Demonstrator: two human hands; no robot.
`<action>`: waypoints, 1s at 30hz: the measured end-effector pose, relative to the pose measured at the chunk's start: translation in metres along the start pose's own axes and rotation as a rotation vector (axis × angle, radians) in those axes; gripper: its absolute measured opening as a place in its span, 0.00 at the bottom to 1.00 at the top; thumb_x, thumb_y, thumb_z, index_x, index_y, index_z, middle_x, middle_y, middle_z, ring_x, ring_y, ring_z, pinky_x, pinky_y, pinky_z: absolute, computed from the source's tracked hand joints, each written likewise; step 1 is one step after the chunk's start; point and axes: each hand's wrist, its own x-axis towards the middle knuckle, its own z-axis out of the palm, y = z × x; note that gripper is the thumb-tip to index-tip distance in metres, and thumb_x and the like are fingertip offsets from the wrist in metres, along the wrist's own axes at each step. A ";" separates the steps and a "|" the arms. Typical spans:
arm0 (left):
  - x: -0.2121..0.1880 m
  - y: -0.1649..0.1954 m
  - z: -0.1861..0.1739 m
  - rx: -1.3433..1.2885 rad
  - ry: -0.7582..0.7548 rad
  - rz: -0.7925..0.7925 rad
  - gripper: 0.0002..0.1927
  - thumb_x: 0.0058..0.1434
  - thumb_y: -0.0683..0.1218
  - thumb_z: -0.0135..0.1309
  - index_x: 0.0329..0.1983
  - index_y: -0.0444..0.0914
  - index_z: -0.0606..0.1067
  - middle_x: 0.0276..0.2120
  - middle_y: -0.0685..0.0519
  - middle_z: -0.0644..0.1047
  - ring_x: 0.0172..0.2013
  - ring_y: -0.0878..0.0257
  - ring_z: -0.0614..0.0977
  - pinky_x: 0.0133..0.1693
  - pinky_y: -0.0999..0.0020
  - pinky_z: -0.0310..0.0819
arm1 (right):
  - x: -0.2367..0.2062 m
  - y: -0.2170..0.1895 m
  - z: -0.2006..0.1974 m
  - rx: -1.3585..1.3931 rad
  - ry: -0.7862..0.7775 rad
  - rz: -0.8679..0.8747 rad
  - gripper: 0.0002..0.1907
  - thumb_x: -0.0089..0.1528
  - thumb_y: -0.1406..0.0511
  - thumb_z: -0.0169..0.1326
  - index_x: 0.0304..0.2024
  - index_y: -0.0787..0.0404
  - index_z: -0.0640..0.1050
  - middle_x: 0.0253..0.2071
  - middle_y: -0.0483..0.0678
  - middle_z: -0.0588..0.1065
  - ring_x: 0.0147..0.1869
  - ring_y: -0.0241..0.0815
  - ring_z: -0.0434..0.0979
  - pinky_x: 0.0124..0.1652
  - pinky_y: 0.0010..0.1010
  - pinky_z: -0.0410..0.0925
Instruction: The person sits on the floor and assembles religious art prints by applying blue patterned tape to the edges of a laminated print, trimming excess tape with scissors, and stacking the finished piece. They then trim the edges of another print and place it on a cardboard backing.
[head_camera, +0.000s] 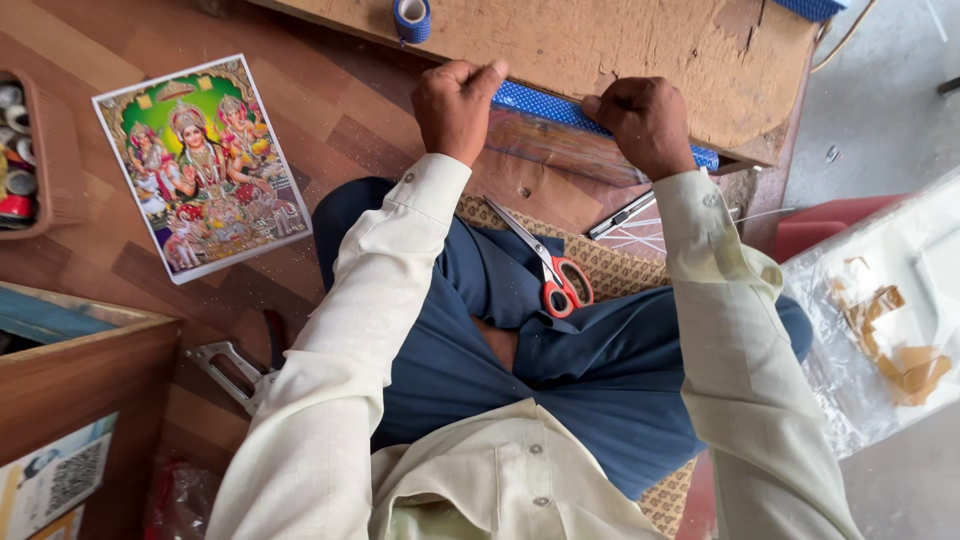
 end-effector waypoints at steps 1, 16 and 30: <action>-0.002 0.004 -0.001 0.074 0.005 -0.042 0.20 0.61 0.51 0.65 0.22 0.30 0.80 0.17 0.50 0.79 0.21 0.59 0.81 0.29 0.64 0.73 | 0.000 0.001 0.000 -0.016 -0.004 0.008 0.17 0.63 0.56 0.66 0.32 0.64 0.83 0.22 0.52 0.74 0.25 0.41 0.74 0.30 0.33 0.66; -0.039 0.024 0.030 0.328 -0.388 0.880 0.11 0.59 0.35 0.53 0.44 0.34 0.78 0.44 0.46 0.81 0.47 0.49 0.81 0.52 0.56 0.74 | -0.004 0.007 0.009 -0.081 0.115 -0.126 0.15 0.65 0.60 0.61 0.28 0.65 0.80 0.28 0.58 0.77 0.32 0.60 0.78 0.34 0.45 0.69; -0.015 0.024 0.039 0.425 -0.599 0.755 0.05 0.65 0.39 0.55 0.38 0.38 0.82 0.32 0.46 0.83 0.34 0.50 0.84 0.42 0.53 0.75 | -0.054 0.008 0.014 -0.320 0.276 -0.380 0.11 0.65 0.66 0.60 0.49 0.61 0.81 0.42 0.52 0.79 0.41 0.53 0.79 0.42 0.43 0.71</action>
